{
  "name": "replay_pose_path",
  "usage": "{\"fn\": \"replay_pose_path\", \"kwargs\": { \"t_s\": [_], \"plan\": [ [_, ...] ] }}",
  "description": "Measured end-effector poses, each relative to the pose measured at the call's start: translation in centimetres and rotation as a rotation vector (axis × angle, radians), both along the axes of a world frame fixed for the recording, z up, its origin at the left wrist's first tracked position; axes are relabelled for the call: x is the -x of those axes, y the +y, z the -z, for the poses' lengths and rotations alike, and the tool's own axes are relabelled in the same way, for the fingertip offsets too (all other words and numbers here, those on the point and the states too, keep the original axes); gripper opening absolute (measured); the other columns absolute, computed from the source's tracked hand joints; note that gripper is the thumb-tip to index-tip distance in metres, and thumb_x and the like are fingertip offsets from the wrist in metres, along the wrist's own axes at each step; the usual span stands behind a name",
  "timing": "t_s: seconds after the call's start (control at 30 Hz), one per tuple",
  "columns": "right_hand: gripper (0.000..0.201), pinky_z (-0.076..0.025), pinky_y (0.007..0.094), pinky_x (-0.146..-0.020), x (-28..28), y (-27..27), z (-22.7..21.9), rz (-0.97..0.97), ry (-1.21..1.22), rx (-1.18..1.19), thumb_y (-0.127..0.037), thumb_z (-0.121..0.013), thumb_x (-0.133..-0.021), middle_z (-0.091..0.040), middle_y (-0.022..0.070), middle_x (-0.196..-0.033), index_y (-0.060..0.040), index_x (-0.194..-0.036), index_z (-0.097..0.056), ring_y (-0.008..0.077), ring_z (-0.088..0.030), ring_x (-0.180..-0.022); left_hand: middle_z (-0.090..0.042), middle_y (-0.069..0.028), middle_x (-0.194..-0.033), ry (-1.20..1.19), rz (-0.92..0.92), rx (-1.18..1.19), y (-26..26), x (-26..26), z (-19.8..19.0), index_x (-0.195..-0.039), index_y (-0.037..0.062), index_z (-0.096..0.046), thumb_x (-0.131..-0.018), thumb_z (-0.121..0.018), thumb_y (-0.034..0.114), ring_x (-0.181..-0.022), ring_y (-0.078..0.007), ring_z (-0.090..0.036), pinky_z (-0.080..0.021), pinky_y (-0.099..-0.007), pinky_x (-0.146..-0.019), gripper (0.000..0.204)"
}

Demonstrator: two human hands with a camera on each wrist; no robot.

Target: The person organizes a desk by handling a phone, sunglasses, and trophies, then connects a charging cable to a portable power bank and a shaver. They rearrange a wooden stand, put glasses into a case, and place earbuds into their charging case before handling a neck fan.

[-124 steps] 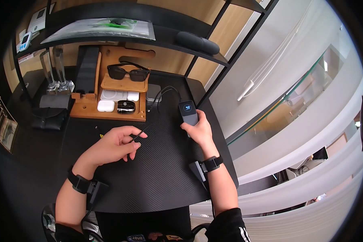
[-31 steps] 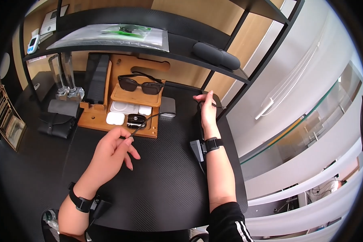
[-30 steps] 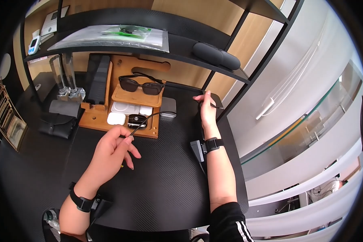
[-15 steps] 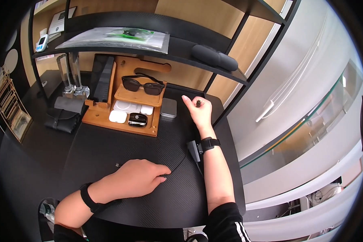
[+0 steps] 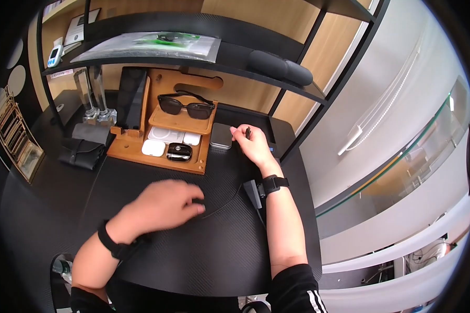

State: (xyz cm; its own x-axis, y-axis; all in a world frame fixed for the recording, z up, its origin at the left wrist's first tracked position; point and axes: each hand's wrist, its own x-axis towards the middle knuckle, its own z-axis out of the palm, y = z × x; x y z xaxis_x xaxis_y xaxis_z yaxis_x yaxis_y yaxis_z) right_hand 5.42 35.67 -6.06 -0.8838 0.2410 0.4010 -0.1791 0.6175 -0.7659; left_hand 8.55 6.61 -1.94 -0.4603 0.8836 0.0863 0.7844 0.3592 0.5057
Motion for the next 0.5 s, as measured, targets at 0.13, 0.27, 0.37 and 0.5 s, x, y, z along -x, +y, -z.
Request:
{"fn": "replay_pose_path", "kwargs": {
  "t_s": [0.13,0.27,0.37,0.5],
  "plan": [
    [0.041,-0.034,0.0274,-0.048,-0.4,-0.3,-0.3,0.045,0.018,-0.057,-0.033,-0.072,-0.079,-0.043,0.0018,-0.05,-0.0016,-0.06,-0.054,0.0075,-0.037,-0.051,-0.062,-0.0048,-0.067,-0.224,-0.283,-0.167,0.0,5.6,1.5,-0.089,0.0048,-0.066,-0.083,-0.067,0.019,-0.064,-0.0163,-0.061,-0.047,-0.0293,-0.06,0.016],
    [0.04,-0.034,0.0265,-0.054,-1.3,-1.1,-1.6,0.0,-0.043,-0.001,-0.038,-0.075,-0.075,-0.04,-0.0022,-0.058,-0.0067,-0.076,-0.051,0.0086,-0.037,-0.058,-0.055,0.0023,-0.063,-0.261,-0.34,-0.276,-0.4,8.2,1.5,-0.082,0.0011,-0.063,-0.081,-0.069,0.01,-0.059,-0.0052,-0.05,-0.042,-0.0228,-0.055,0.011],
    [0.041,-0.039,0.0278,-0.06,0.0,-0.4,-0.1,-0.12,0.071,0.043,-0.044,-0.063,-0.087,-0.046,0.0005,-0.062,-0.0051,-0.083,-0.054,0.0113,-0.044,-0.062,-0.053,0.0043,-0.063,-0.277,-0.341,-0.311,-0.7,9.3,1.4,-0.081,0.0011,-0.062,-0.08,-0.07,0.005,-0.059,-0.0026,-0.047,-0.04,-0.0197,-0.054,0.009],
    [0.049,-0.046,0.0294,-0.073,-0.5,0.2,0.0,-0.177,0.017,0.006,-0.051,-0.047,-0.094,-0.054,0.0041,-0.067,-0.005,-0.1,-0.064,0.0151,-0.054,-0.072,-0.053,0.0049,-0.066,-0.187,-0.421,-0.377,-1.6,11.0,2.4,-0.082,0.0016,-0.062,-0.08,-0.069,0.002,-0.059,-0.0024,-0.046,-0.04,-0.0189,-0.054,0.008]
  ]
}}
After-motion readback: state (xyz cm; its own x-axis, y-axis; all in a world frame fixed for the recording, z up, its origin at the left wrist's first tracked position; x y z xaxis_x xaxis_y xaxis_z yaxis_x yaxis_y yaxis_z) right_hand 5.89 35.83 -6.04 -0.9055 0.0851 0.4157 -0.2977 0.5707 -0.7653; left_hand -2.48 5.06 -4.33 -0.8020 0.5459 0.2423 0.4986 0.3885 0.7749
